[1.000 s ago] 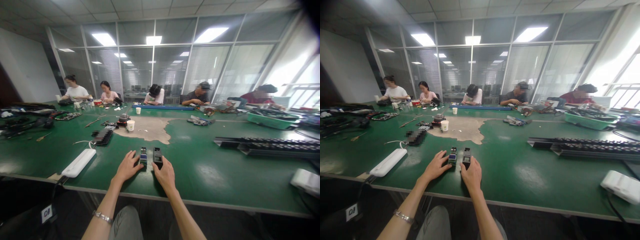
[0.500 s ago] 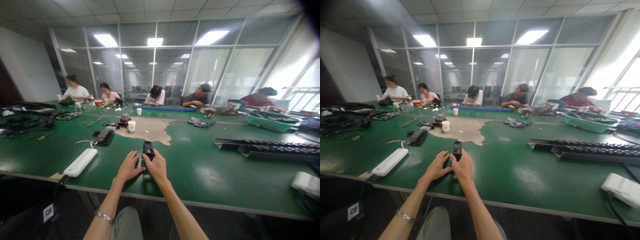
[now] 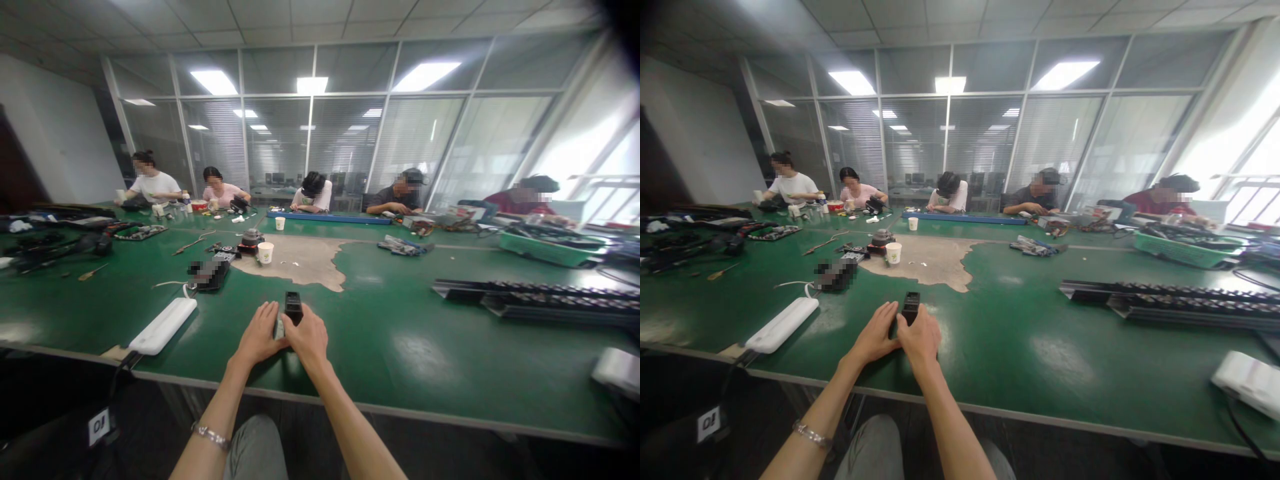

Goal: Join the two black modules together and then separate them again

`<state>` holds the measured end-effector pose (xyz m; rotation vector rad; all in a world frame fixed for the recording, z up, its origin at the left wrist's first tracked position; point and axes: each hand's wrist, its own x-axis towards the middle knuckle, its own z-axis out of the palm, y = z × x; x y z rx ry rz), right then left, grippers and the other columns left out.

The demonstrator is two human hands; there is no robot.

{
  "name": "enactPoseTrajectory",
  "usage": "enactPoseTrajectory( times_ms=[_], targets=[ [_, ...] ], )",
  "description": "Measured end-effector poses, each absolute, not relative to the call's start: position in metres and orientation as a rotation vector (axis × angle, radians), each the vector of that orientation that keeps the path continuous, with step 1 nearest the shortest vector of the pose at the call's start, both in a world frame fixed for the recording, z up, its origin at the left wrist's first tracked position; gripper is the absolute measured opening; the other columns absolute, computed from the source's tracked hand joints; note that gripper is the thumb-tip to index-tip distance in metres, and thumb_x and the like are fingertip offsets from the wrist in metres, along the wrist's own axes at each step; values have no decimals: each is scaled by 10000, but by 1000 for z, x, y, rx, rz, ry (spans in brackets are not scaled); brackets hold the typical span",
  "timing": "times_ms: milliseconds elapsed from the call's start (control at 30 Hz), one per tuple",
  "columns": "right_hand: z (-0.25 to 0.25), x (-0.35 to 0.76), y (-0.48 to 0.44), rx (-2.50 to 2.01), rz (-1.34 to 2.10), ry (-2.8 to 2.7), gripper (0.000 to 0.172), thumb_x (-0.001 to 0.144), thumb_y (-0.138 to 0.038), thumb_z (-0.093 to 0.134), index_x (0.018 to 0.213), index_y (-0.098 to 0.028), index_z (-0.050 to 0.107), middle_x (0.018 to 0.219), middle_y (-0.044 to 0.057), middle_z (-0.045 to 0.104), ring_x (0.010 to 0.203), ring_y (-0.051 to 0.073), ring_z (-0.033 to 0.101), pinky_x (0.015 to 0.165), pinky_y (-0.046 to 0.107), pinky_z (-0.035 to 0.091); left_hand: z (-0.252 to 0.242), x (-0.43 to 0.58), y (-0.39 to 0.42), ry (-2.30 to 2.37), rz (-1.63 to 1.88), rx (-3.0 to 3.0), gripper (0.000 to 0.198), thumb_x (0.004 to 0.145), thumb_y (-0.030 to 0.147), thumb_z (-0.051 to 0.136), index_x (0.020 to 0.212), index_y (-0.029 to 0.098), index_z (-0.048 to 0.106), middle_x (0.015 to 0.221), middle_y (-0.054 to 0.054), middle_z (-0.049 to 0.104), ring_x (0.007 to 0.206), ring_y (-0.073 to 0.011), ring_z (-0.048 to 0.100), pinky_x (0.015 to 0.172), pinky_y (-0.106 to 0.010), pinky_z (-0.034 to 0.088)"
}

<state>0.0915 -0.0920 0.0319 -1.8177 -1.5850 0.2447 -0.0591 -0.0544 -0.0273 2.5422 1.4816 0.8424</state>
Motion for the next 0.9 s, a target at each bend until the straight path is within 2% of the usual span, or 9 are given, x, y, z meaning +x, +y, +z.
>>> enactPoseTrajectory(
  times_ms=[167, 300, 400, 533, 633, 767, 900],
  targets=[
    [16, 94, -100, -1808, 195, -1613, 366, 814, -475, 565, 1075, -220, 585, 899, 69, 689, 849, 239, 642, 708, 304, 416, -29, -59, -54, 1501, 824, 2562, 902, 754, 455, 641, 1471, 78, 244, 1522, -193, 303, 1424, -341, 237, 1166, -516, 253],
    [0, 95, -101, -1695, 100, -1647, 364, 812, -446, 579, 1073, -193, 600, 973, 102, 681, 982, 260, 612, 848, 339, 418, -28, -59, -54, 1503, 805, 2585, 849, 764, 367, 589, 1476, 77, 231, 1534, -182, 282, 1431, -324, 224, 1176, -502, 236],
    [-12, 95, -100, -1650, 51, -1636, 464, 804, -446, 593, 1156, -144, 586, 1087, 152, 661, 1114, 297, 559, 955, 392, 387, -27, -59, -55, 1508, 775, 2588, 817, 745, 330, 581, 1466, 98, 273, 1530, -166, 298, 1432, -319, 222, 1178, -502, 231],
    [-18, 95, -100, -1623, 44, -1602, 622, 797, -454, 608, 1282, -77, 510, 1244, 210, 592, 1191, 326, 514, 989, 420, 373, -27, -58, -56, 1518, 777, 2562, 836, 727, 317, 588, 1471, 112, 265, 1532, -153, 299, 1432, -318, 222, 1178, -509, 230],
    [-14, 97, -100, -1584, 93, -1604, 530, 795, -430, 612, 1237, -142, 557, 1184, 166, 631, 1146, 301, 547, 949, 390, 400, -25, -58, -56, 1520, 764, 2557, 812, 742, 332, 597, 1457, 91, 298, 1522, -164, 316, 1426, -319, 236, 1178, -490, 235],
    [-3, 99, -99, -1514, 203, -1602, 348, 833, -390, 560, 1114, -194, 625, 1044, 96, 680, 1017, 242, 601, 889, 339, 425, -24, -58, -56, 1521, 739, 2572, 715, 787, 424, 614, 1406, 131, 407, 1503, -145, 361, 1419, -319, 253, 1172, -488, 238],
    [14, 101, -94, -1406, 272, -1548, 379, 859, -404, 530, 1151, -178, 613, 1075, 91, 673, 1011, 223, 603, 914, 333, 424, -24, -57, -55, 1545, 731, 2559, 728, 803, 552, 624, 1386, 156, 445, 1485, -135, 394, 1411, -323, 270, 1164, -483, 249]
  ],
)
